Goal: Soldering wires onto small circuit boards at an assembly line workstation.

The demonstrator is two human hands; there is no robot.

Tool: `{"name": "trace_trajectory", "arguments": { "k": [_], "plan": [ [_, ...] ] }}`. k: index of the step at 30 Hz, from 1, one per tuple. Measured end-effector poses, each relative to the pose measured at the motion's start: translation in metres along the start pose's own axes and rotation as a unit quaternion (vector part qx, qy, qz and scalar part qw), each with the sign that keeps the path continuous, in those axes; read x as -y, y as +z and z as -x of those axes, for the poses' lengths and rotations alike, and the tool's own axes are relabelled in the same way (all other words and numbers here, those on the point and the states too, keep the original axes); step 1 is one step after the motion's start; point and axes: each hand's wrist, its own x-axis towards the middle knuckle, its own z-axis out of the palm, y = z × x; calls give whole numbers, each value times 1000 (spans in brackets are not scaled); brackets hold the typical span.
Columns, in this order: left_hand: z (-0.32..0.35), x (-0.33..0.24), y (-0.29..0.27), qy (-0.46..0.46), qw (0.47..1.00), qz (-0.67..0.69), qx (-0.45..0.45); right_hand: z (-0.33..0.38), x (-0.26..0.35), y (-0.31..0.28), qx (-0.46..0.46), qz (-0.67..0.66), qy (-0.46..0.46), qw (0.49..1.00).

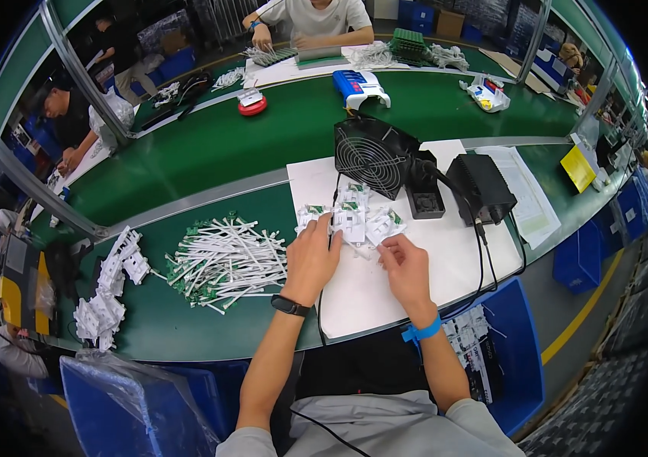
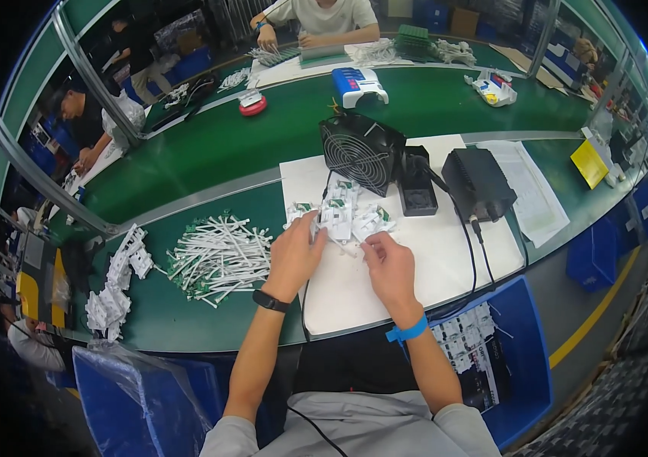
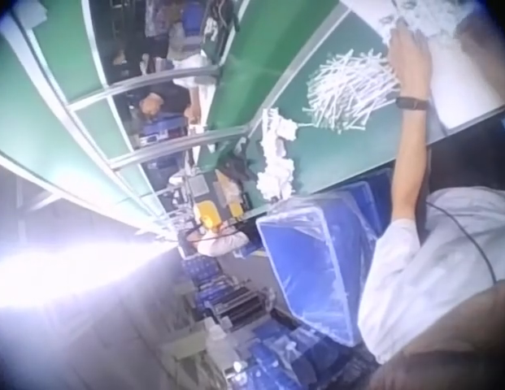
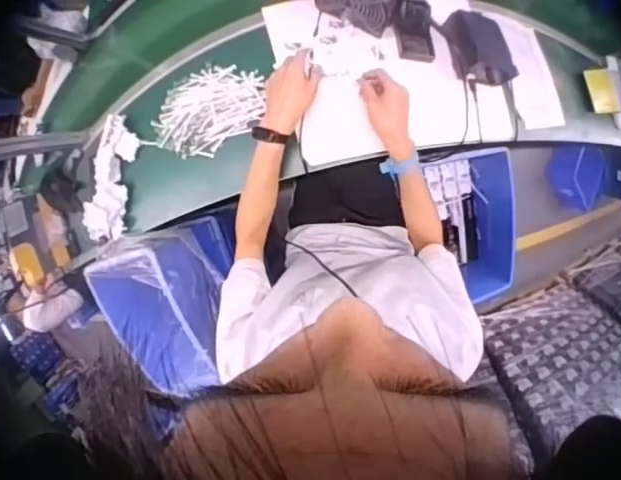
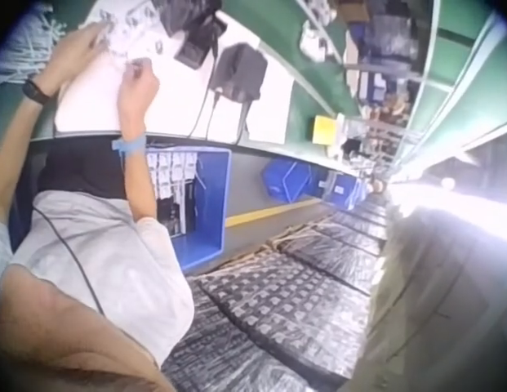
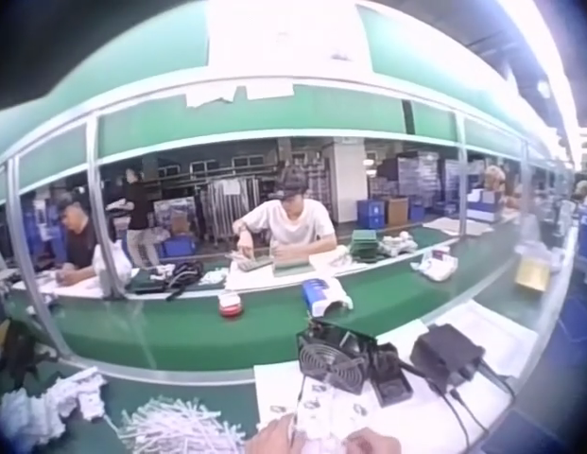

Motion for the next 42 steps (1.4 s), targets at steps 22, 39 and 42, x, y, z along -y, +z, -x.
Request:
{"name": "trace_trajectory", "arguments": {
  "k": [22,39,42],
  "plan": [
    [7,3,10,17,999,-19,26,103,49,-174,-222,-235,-297,898],
    [11,-8,14,14,994,-75,77,400,-356,-272,-263,108,326,902],
    [10,-8,18,20,994,-74,78,442,-402,-282,-264,222,421,839]
  ]
}}
